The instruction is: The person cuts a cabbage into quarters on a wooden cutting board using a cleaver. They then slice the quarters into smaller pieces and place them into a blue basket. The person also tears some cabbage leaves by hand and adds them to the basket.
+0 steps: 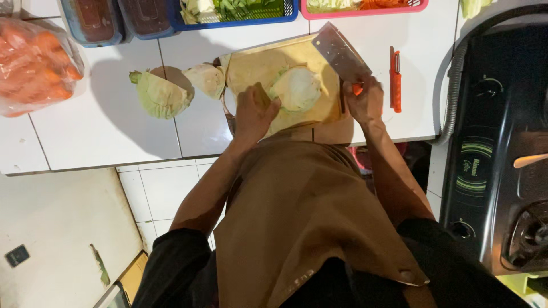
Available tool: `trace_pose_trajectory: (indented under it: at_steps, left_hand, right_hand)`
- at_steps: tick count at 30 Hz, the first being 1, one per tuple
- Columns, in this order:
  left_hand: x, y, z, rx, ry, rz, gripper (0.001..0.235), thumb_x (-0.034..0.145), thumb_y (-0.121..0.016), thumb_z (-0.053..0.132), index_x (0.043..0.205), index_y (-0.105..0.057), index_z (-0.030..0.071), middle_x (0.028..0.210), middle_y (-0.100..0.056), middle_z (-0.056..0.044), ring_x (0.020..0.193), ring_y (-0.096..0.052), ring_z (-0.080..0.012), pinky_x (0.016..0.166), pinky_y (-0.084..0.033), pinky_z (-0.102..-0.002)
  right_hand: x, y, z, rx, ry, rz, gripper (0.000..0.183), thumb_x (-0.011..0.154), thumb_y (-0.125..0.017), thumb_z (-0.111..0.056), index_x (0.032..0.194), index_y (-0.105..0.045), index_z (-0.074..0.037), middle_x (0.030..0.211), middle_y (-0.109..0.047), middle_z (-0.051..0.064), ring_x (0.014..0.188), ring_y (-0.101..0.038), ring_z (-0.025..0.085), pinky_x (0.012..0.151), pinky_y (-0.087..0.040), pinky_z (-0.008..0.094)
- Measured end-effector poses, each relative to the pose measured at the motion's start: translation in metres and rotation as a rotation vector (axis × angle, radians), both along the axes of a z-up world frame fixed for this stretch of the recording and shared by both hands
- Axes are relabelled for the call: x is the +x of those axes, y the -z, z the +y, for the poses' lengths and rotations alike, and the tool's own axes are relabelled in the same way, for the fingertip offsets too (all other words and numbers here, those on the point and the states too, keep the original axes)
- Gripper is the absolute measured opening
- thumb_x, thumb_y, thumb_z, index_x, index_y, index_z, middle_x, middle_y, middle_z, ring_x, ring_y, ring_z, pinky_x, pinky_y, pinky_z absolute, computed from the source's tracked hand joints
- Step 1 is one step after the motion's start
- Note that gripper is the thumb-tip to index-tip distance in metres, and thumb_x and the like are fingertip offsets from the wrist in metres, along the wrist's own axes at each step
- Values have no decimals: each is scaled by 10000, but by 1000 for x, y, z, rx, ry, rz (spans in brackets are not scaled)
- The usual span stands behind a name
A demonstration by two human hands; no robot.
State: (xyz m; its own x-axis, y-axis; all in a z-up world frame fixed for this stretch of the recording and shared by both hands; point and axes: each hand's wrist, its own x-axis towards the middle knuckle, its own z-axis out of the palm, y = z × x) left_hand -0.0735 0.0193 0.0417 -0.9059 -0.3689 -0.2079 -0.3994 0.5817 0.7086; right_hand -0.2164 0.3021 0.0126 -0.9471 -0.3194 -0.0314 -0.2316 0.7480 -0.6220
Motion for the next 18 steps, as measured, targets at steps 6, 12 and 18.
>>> trace_pose_trajectory:
  at_steps: [6,12,18]
  left_hand:
    - [-32,19,24,388,-258,-115,710,801,-830,453,1273,-575,-12,892,-706,-126,740,-709,-220,687,-593,-368]
    - [-20,52,30,207,-54,328,450,927,-758,217,1321,-621,47,1186,-713,-180,904,-733,-270,760,-603,-374]
    - [16,63,11,-55,454,481,416,940,-699,86,1348,-623,58,1254,-668,-190,1174,-615,-370,967,-535,-458]
  right_hand:
    - [10,54,51,324,-155,204,554,929,-726,-207,1382,-564,67,1292,-586,192,1105,-528,372,961,-445,498]
    - [21,4,13,153,-71,133,347,970,-691,-258,1206,-596,-21,1165,-600,225,1030,-582,370,859,-495,493]
    - [18,-44,-39,-492,-175,-568,435,1075,-586,-243,1486,-525,-115,1395,-617,93,1269,-583,232,1072,-475,384]
